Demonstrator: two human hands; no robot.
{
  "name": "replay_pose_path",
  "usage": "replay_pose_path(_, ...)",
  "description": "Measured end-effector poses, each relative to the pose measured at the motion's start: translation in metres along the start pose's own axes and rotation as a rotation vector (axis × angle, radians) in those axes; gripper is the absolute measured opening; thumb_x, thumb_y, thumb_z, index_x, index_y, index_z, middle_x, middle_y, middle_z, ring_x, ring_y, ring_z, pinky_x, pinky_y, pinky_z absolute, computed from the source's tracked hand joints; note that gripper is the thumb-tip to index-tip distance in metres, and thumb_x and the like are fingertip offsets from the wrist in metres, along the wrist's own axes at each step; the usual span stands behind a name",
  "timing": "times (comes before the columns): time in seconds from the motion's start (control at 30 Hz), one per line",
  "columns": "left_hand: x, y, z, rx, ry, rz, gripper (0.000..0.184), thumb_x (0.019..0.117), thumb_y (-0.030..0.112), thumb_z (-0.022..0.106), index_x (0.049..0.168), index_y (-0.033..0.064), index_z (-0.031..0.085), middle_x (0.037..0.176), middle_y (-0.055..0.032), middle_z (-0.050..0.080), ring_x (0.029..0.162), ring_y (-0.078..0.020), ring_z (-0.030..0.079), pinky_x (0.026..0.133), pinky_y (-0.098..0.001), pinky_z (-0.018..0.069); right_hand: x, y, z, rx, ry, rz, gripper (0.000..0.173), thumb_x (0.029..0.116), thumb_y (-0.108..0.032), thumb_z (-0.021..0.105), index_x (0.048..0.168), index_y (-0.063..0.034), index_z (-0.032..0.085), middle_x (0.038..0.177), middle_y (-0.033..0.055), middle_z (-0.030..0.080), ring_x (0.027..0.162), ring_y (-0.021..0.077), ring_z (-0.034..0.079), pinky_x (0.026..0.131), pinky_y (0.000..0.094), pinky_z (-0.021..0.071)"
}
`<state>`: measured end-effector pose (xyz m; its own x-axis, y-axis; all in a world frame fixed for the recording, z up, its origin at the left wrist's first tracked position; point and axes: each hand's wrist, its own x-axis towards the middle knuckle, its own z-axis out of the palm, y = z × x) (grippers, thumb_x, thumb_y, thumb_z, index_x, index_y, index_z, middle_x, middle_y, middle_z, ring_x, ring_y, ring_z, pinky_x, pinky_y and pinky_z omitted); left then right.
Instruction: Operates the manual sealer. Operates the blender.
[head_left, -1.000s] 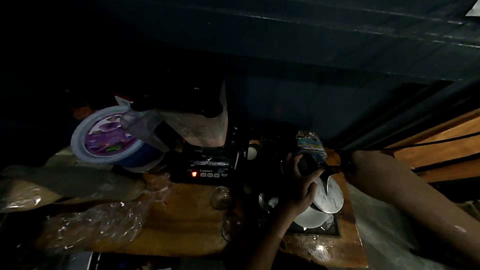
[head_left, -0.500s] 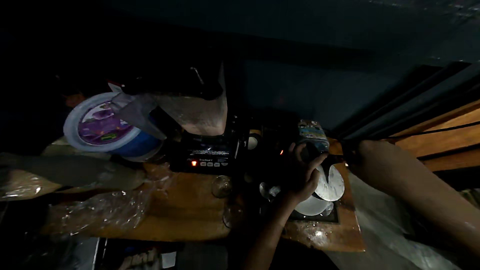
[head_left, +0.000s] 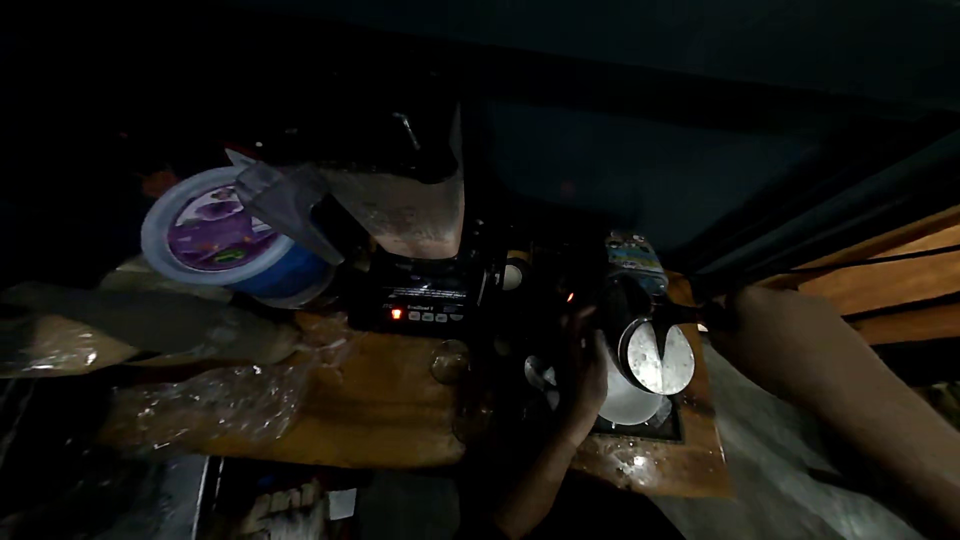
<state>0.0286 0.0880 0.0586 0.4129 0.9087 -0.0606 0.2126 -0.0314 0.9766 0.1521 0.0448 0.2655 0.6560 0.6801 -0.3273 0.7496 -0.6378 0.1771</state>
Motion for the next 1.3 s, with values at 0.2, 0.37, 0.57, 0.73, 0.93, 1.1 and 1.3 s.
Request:
replay_pose_path(0.2,-0.059,-0.051,0.005,0.192,-0.385,-0.623,0.078,0.0991,0.027,0.06,0.161,0.0093,0.017,0.137,-0.0227,0.057,0.112,-0.03,0.066,0.091,-0.0474,0.0569,-0.007,0.0,0.012,0.001,0.072,-0.003,0.031,0.1002,-0.026,0.065,0.078,-0.0045,0.063,0.074,0.0177,0.064,0.076,0.0394,0.068,0.063,0.0572,0.0535)
replay_pose_path(0.37,-0.046,-0.055,0.008,0.222,-0.43,-0.527,0.064,0.1062,0.014,0.046,0.163,0.0054,0.018,0.153,-0.0237,0.045,0.133,-0.0299,0.056,0.109,-0.0419,0.0474,-0.01,0.005,0.026,0.031,0.181,-0.023,0.032,0.0995,-0.025,0.067,0.076,-0.0036,0.062,0.068,0.0173,0.062,0.069,0.0391,0.066,0.057,0.0575,0.0509)
replay_pose_path(0.57,-0.047,-0.067,0.012,0.206,-0.218,-0.39,0.058,0.1057,0.027,0.053,0.156,0.0031,0.037,0.15,-0.0198,0.051,0.136,-0.0293,0.053,0.114,-0.044,0.0437,-0.024,0.002,0.038,0.047,0.196,0.006,0.027,0.1001,-0.022,0.065,0.081,-0.0033,0.062,0.071,0.0193,0.062,0.071,0.042,0.067,0.058,0.0591,0.0511)
replay_pose_path(0.73,-0.03,-0.077,0.018,0.203,-0.173,-0.43,0.043,0.1077,0.029,0.052,0.142,0.0038,0.057,0.132,-0.0179,0.066,0.124,-0.0287,0.063,0.109,-0.044,0.0472,-0.033,-0.004,0.048,0.101,0.215,0.055,0.025,0.1012,-0.022,0.062,0.089,-0.0008,0.064,0.074,0.0221,0.063,0.073,0.0453,0.067,0.059,0.0617,0.0499)
replay_pose_path(0.93,-0.041,-0.08,0.023,0.148,-0.129,-0.382,0.038,0.1068,0.019,0.051,0.138,-0.0003,0.059,0.121,-0.0209,0.068,0.111,-0.0288,0.067,0.1,-0.0426,0.0529,-0.047,-0.012,0.07,0.172,0.226,0.109,0.024,0.098,-0.016,0.064,0.109,0.0047,0.063,0.08,0.0262,0.066,0.076,0.0486,0.068,0.063,0.0648,0.0522)
replay_pose_path(1.1,-0.008,-0.038,0.006,0.05,-0.087,-0.587,0.032,0.1053,0.016,0.057,0.132,0.0006,0.065,0.125,-0.0176,0.069,0.115,-0.0258,0.065,0.105,-0.0418,0.0488,-0.062,-0.02,0.124,0.355,0.298,0.12,0.035,0.1036,-0.017,0.054,0.129,0.0075,0.054,0.085,0.024,0.067,0.072,0.0434,0.069,0.063,0.0592,0.0559)
replay_pose_path(1.3,-0.042,-0.078,0.022,0.221,-0.193,-0.394,0.04,0.1091,0.023,0.045,0.141,0.0012,0.056,0.142,-0.0186,0.058,0.135,-0.028,0.053,0.116,-0.0419,0.0399,-0.06,-0.026,0.128,0.423,0.298,0.156,0.035,0.1052,-0.019,0.052,0.129,0.0066,0.052,0.082,0.0214,0.066,0.068,0.0386,0.068,0.06,0.0553,0.0555)
